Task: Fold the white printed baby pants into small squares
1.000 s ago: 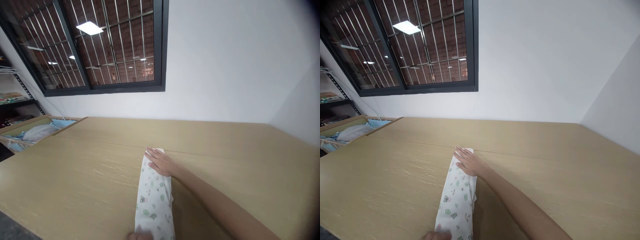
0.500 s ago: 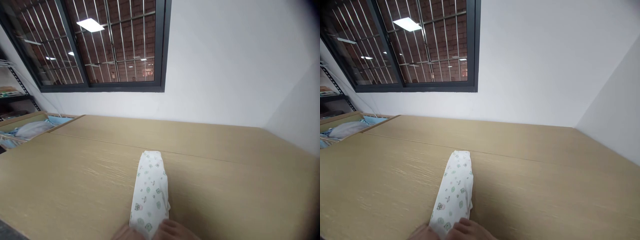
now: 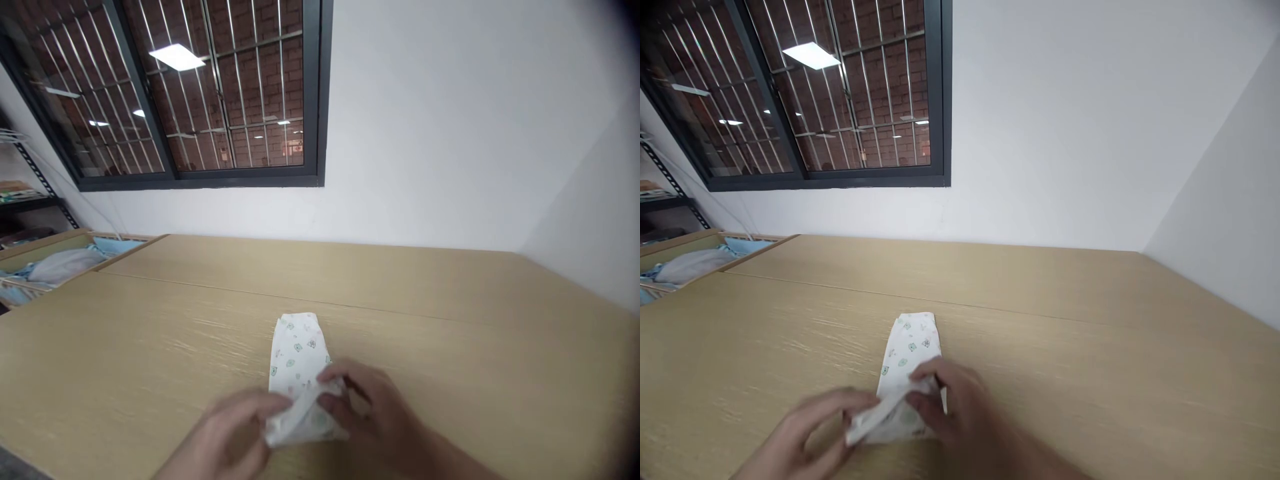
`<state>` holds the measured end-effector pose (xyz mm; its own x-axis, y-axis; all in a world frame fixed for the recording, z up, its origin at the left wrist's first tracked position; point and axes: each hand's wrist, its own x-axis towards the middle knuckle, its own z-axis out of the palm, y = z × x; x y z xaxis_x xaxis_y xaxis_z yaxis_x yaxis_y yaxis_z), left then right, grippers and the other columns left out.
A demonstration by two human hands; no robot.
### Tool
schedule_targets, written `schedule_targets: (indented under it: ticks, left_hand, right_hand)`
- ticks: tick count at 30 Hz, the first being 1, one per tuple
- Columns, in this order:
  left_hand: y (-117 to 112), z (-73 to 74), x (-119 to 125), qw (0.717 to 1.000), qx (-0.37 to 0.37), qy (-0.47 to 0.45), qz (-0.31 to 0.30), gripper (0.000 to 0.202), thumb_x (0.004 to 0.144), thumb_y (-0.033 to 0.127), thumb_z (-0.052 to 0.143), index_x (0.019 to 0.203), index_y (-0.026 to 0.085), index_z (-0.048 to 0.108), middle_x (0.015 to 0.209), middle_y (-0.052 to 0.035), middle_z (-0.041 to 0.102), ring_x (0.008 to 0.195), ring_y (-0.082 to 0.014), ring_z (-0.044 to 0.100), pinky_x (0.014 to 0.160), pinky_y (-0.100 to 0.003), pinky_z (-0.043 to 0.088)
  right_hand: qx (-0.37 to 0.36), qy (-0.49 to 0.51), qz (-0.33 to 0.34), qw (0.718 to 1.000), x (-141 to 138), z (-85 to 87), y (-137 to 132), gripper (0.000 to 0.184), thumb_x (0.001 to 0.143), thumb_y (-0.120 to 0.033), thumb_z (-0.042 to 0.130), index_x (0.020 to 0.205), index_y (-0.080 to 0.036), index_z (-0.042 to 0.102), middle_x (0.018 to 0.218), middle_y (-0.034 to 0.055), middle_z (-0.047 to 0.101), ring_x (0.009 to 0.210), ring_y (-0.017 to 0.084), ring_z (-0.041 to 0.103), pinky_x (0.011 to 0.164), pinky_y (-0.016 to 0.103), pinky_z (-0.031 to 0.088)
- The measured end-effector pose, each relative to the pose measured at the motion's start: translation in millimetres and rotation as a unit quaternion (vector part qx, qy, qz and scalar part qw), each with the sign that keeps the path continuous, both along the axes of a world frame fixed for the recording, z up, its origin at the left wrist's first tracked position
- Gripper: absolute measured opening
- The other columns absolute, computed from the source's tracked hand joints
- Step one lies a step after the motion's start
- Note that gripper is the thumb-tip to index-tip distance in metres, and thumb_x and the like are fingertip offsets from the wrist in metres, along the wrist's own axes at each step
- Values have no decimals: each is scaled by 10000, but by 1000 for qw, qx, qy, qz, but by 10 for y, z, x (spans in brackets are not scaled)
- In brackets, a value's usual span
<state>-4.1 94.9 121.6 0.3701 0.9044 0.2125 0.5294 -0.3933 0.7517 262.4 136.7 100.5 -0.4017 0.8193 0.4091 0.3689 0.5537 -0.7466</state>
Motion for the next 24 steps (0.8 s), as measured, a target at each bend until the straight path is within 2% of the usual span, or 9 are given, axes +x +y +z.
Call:
schedule_targets:
  ticks: [3, 5, 10, 12, 14, 17, 20, 22, 24]
  left_hand:
    - [418, 22, 65, 998, 42, -26, 50, 227, 914, 373, 592, 1053, 268, 738, 885, -9, 732, 799, -161, 650, 768, -269, 528]
    - [737, -44, 127, 996, 19, -54, 61, 322, 923, 465, 577, 1011, 196, 732, 802, -19, 678, 725, -153, 587, 673, -249, 478]
    - [1394, -482, 241, 994, -25, -49, 94, 373, 911, 476, 531, 902, 129, 665, 752, -21, 623, 662, -144, 547, 586, -241, 407]
    - [1557, -650, 275, 992, -25, -24, 120, 328, 906, 428, 520, 872, 129, 651, 764, -38, 643, 668, -154, 567, 591, -251, 413]
    - [1655, -728, 308, 988, -23, 10, 151, 273, 902, 373, 520, 878, 133, 647, 785, -56, 666, 692, -169, 594, 621, -265, 430]
    - [1629, -662, 367, 978, 2, 68, 197, 229, 906, 309, 513, 959, 130, 645, 857, -97, 690, 809, -218, 636, 744, -321, 471]
    - [1326, -559, 470, 971, 55, 113, 202, 302, 918, 278, 483, 1124, 108, 627, 1094, -171, 684, 1083, -310, 605, 960, -447, 448]
    - [997, -619, 566, 967, 107, 150, 173, 377, 930, 284, 467, 1228, 97, 604, 1260, -192, 641, 1200, -354, 557, 1038, -511, 418]
    - [649, -828, 663, 944, 199, 224, 137, 462, 936, 313, 471, 1338, 102, 558, 1361, -199, 603, 1232, -391, 556, 1017, -556, 458]
  right_hand:
    - [-7, 29, -40, 999, -53, 33, 362, 274, 932, -493, 594, 1047, -245, 604, 771, 3, 641, 642, 178, 587, 572, 295, 496]
    - [-12, 38, -70, 997, -101, -19, 602, 279, 937, -497, 578, 1029, -234, 603, 795, 8, 640, 653, 180, 574, 575, 298, 481]
    - [11, 6, -100, 995, -222, -342, 1133, 181, 949, -381, 535, 963, -221, 617, 915, 52, 679, 800, 217, 622, 714, 349, 513]
    - [19, -15, -105, 994, -250, -501, 1306, 125, 930, -314, 543, 947, -214, 616, 974, 67, 690, 887, 230, 638, 800, 377, 517]
    - [19, -35, -105, 994, -262, -632, 1439, 85, 910, -259, 556, 944, -207, 613, 996, 74, 695, 936, 234, 643, 856, 391, 512]
    - [19, -50, -106, 993, -262, -715, 1535, 64, 889, -221, 576, 944, -199, 602, 991, 84, 690, 974, 244, 642, 892, 404, 510]
    - [70, -69, -116, 988, -269, -624, 1462, 126, 949, -261, 516, 1010, -189, 599, 1060, 119, 668, 1056, 266, 622, 944, 438, 499]
    - [136, -90, -94, 982, -295, -482, 1300, 226, 1002, -298, 438, 1104, -178, 600, 1140, 142, 660, 1123, 276, 603, 999, 461, 478]
    - [188, -117, -12, 975, -342, -316, 1060, 303, 1018, -315, 417, 1222, -172, 589, 1249, 148, 651, 1214, 281, 573, 1071, 470, 442]
